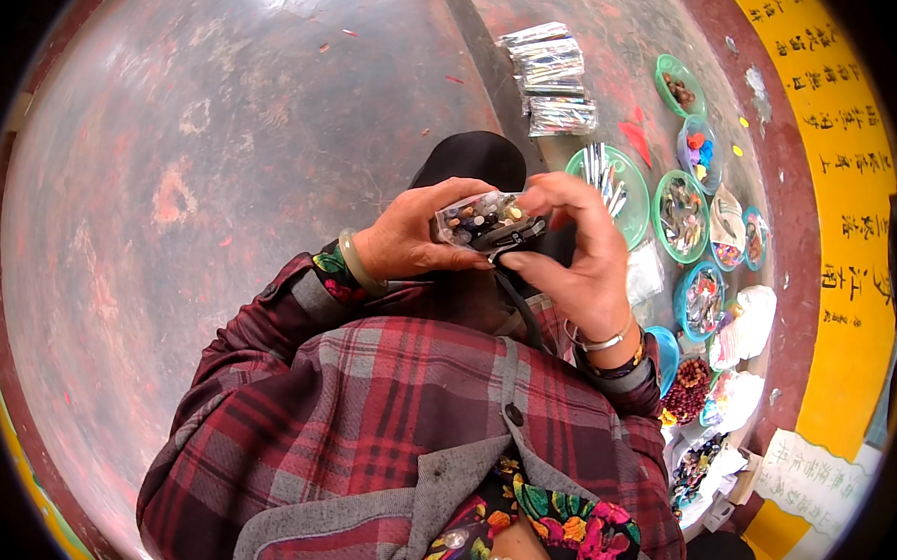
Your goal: The person sits on the floor and organizes pens and small items. They pick up pens from a green bowl, place them into a clear plastic bag, and then transfer the contents into a small ziplock bag. The person also handles a small container of beads or buttons, placing them into a bag.
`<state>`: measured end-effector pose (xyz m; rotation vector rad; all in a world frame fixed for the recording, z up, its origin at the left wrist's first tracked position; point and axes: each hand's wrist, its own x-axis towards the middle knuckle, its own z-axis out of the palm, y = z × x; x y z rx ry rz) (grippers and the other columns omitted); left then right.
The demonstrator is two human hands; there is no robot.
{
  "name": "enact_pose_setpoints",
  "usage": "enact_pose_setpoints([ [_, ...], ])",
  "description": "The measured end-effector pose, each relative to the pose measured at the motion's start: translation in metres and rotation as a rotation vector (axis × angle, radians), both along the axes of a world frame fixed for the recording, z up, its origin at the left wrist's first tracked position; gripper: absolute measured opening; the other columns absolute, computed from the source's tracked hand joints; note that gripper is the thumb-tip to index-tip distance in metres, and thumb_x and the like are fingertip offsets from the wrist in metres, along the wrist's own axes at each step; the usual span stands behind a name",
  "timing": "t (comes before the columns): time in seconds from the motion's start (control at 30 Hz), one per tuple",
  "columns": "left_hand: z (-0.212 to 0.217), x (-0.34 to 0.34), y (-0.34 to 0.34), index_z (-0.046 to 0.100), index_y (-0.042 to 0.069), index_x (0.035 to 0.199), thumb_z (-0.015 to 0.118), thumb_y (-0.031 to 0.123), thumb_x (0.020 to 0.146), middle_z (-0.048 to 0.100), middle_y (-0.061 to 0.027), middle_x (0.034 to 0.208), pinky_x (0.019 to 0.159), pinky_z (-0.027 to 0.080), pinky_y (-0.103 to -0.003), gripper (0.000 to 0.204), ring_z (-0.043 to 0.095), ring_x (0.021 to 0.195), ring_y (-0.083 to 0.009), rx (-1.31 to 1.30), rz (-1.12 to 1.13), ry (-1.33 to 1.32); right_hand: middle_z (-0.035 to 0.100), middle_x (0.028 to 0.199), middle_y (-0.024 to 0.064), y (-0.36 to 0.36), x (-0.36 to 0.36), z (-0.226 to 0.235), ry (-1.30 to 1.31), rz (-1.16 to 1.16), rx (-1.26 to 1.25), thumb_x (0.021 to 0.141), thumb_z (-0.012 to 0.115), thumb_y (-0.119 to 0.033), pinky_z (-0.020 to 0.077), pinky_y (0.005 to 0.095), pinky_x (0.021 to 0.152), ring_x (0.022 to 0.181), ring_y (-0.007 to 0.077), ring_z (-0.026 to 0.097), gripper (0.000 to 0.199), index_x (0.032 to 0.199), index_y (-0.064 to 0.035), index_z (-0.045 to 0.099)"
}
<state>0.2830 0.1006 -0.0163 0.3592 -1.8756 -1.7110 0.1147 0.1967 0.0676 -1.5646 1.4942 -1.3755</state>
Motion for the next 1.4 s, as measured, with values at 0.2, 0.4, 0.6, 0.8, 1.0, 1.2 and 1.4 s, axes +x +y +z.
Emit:
enact_pose_setpoints([
  [0.2,-0.001,0.001,-0.003,0.047,-0.001,0.122,0.082,0.017,0.066,0.057,-0.0086,0.111,0.088,0.043,-0.028,0.069,0.053,0.102,-0.0130,-0.042,-0.045,-0.036,0.063,0.088,0.0097,0.004,-0.013,0.003,0.217,0.109,-0.233,0.068,0.071,0.003,0.0468,0.0293,0.065,0.075,0.0232,0.060,0.029,0.095,-0.0016,0.060],
  [0.4,-0.003,0.000,-0.004,0.047,-0.001,0.122,0.083,0.017,0.065,0.057,-0.0085,0.113,0.089,0.043,-0.028,0.070,0.053,0.102,-0.0132,-0.083,-0.026,-0.020,0.062,0.079,0.0085,0.002,-0.010,-0.003,0.356,0.070,-0.232,0.065,0.072,0.000,0.0464,0.0312,0.063,0.071,0.0244,0.059,0.024,0.086,-0.0038,0.061],
  [0.6,-0.006,0.000,-0.003,0.045,0.000,0.124,0.082,0.017,0.066,0.057,-0.0082,0.112,0.089,0.043,-0.028,0.071,0.052,0.101,-0.0124,-0.025,-0.012,0.011,0.060,0.076,0.0075,-0.003,-0.003,-0.012,0.484,0.060,-0.253,0.062,0.073,-0.002,0.0457,0.0326,0.063,0.071,0.0248,0.057,0.023,0.081,-0.0063,0.061],
  [0.8,-0.008,0.001,-0.003,0.045,0.000,0.124,0.081,0.020,0.068,0.057,-0.0083,0.112,0.088,0.043,-0.028,0.069,0.052,0.101,-0.0123,0.017,-0.010,0.006,0.059,0.083,0.0060,-0.005,-0.001,-0.020,0.606,0.080,-0.306,0.062,0.073,-0.006,0.0446,0.0340,0.067,0.080,0.0259,0.056,0.024,0.083,-0.0075,0.062],
  [1.0,-0.009,0.002,-0.005,0.045,0.000,0.125,0.080,0.023,0.070,0.056,-0.0086,0.113,0.089,0.043,-0.029,0.070,0.052,0.102,-0.0132,-0.067,-0.025,0.013,0.059,0.103,0.0058,0.001,0.002,-0.022,0.806,0.081,-0.372,0.063,0.073,-0.011,0.0427,0.0377,0.077,0.093,0.0236,0.056,0.028,0.089,-0.0091,0.065],
  [1.2,-0.012,0.003,-0.005,0.045,-0.001,0.125,0.080,0.020,0.069,0.056,-0.0091,0.114,0.089,0.043,-0.029,0.069,0.052,0.103,-0.0137,-0.004,-0.009,0.027,0.058,0.111,0.0067,0.008,-0.002,-0.038,0.809,0.036,-0.457,0.063,0.074,-0.014,0.0424,0.0376,0.082,0.100,0.0235,0.055,0.036,0.098,-0.0096,0.065],
  [1.4,-0.010,0.004,-0.005,0.045,0.000,0.125,0.081,0.015,0.067,0.056,-0.0086,0.113,0.089,0.043,-0.028,0.070,0.052,0.102,-0.0131,-0.069,-0.004,0.004,0.058,0.114,0.0079,0.011,-0.001,-0.042,0.776,0.016,-0.465,0.064,0.073,-0.016,0.0416,0.0377,0.084,0.103,0.0250,0.054,0.036,0.099,-0.0097,0.065],
])
